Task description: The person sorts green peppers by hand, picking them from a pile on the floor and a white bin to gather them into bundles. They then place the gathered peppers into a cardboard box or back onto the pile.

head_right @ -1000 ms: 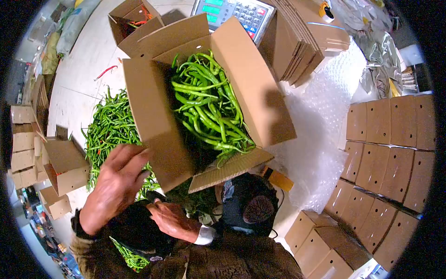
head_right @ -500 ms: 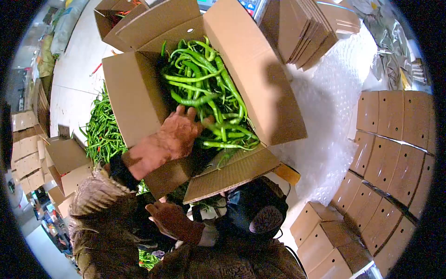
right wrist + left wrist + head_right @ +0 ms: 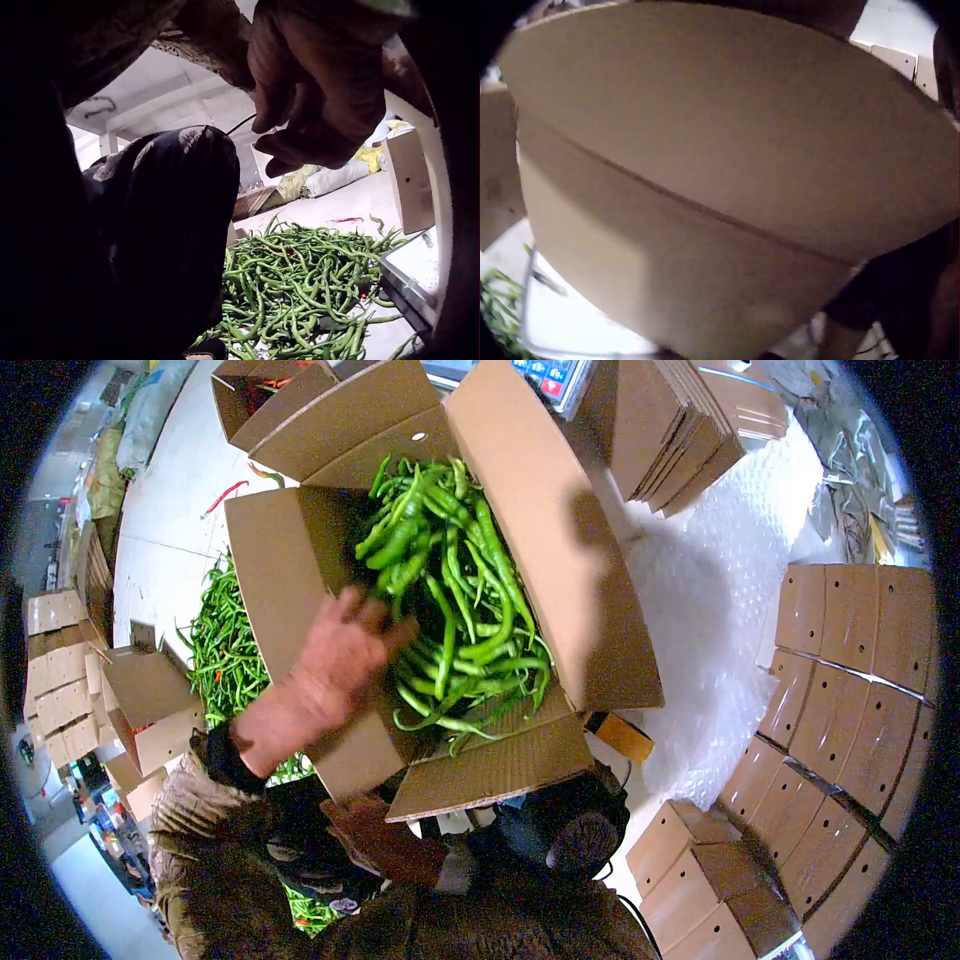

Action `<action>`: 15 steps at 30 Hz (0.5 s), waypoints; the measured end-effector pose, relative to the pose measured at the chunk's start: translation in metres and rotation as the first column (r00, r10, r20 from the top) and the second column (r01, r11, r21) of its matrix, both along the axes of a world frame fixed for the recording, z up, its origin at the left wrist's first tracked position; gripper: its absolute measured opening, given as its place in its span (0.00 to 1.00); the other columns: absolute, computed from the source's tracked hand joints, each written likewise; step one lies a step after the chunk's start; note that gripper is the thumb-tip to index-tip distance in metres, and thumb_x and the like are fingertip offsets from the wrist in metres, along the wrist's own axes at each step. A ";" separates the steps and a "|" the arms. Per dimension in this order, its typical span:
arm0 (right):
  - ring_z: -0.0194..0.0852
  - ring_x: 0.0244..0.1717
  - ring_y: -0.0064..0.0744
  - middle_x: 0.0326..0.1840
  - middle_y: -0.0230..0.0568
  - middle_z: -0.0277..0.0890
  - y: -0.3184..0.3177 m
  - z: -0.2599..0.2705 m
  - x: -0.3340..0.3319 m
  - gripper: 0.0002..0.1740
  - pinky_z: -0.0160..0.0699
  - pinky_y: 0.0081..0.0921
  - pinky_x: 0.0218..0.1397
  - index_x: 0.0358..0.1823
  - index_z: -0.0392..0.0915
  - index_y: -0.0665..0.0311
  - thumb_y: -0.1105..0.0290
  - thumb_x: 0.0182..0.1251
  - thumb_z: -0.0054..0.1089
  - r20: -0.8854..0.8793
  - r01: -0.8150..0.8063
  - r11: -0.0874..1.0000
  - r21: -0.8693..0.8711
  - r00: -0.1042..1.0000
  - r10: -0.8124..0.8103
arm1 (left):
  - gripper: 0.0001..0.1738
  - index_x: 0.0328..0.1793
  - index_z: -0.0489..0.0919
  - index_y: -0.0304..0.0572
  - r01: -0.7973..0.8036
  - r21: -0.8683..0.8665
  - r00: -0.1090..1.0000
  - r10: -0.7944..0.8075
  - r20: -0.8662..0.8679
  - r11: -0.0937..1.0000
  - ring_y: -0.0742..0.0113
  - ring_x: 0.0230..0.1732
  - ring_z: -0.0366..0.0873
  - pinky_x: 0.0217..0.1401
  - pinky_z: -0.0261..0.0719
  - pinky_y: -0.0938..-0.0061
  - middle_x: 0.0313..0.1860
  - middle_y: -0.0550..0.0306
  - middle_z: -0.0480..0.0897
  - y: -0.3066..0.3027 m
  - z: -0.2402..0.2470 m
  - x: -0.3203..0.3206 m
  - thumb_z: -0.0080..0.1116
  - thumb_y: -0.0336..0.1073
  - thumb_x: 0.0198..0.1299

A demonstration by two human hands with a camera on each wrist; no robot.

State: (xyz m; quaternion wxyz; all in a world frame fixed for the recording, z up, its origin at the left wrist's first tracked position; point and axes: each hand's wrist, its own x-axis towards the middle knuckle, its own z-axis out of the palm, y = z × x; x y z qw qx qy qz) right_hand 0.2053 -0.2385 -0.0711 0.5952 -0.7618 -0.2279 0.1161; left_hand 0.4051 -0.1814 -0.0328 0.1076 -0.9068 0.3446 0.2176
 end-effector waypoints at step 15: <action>0.78 0.35 0.54 0.29 0.52 0.73 0.002 -0.007 -0.008 0.14 0.76 0.46 0.34 0.47 0.69 0.67 0.71 0.62 0.59 -0.042 -0.057 0.998 -0.028 0.998 0.055 | 0.28 0.61 0.77 0.43 -0.061 -0.444 0.997 0.033 -0.071 0.894 0.44 0.66 0.66 0.66 0.67 0.50 0.60 0.48 0.75 0.014 0.058 -0.026 0.63 0.34 0.50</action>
